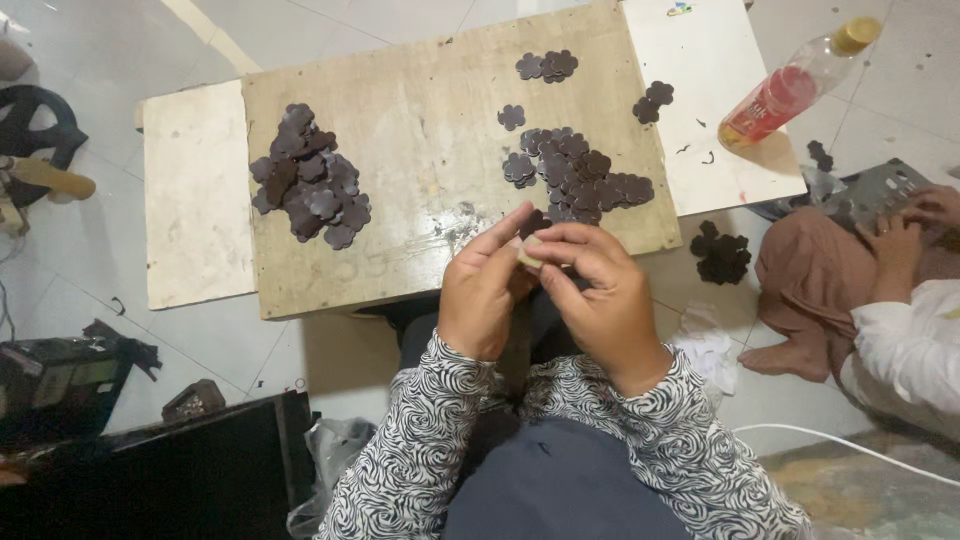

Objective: The person repeatedly picks up dark flower-shaped leather cutouts from a wooden board and rubs their edges with a small block. They handle the pieces one at a time, occasionally pausing to pick up a bottle before resuming the rubbing action.

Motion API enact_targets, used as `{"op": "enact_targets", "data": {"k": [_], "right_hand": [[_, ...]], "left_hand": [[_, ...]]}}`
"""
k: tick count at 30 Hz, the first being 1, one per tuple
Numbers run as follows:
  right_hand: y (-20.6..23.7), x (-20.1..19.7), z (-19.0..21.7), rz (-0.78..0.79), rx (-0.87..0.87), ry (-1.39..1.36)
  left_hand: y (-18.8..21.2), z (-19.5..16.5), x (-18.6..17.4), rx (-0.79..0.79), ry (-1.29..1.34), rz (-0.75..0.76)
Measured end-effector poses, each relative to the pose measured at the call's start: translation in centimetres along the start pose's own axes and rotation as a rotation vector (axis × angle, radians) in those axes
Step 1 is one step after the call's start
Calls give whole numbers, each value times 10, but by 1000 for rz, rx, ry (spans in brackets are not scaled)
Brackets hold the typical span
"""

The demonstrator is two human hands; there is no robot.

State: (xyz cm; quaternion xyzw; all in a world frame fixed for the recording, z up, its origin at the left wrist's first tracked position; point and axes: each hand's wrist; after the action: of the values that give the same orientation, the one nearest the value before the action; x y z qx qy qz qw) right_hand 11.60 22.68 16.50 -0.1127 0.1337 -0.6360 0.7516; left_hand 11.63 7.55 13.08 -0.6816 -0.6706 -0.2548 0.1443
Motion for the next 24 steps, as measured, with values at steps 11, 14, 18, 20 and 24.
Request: {"op": "enact_targets", "data": {"k": [11, 14, 18, 20, 24], "right_hand": [[-12, -29, 18, -21, -1, 8], [-11, -21, 19, -56, -62, 27], [-12, -6, 6, 29, -308, 351], [-12, -8, -1, 8, -247, 359], [-16, -19, -12, -149, -60, 321]], "left_hand": [[-2, -1, 0, -118, 11, -48], [-1, 4, 0, -86, -33, -5], [4, 19, 6, 48, -233, 46], [4, 21, 6, 33, -274, 23], [1, 16, 2, -104, -165, -18]]}}
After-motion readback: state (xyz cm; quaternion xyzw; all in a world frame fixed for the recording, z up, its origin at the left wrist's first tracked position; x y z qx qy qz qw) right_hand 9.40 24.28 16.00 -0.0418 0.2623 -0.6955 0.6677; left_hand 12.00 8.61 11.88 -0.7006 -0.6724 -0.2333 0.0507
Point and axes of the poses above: each hand's wrist, its own y-axis away from the middle knuckle, its own x-axis out of the palm, z = x × y, and after that the axes turned 11 degrees about -y, right-handed
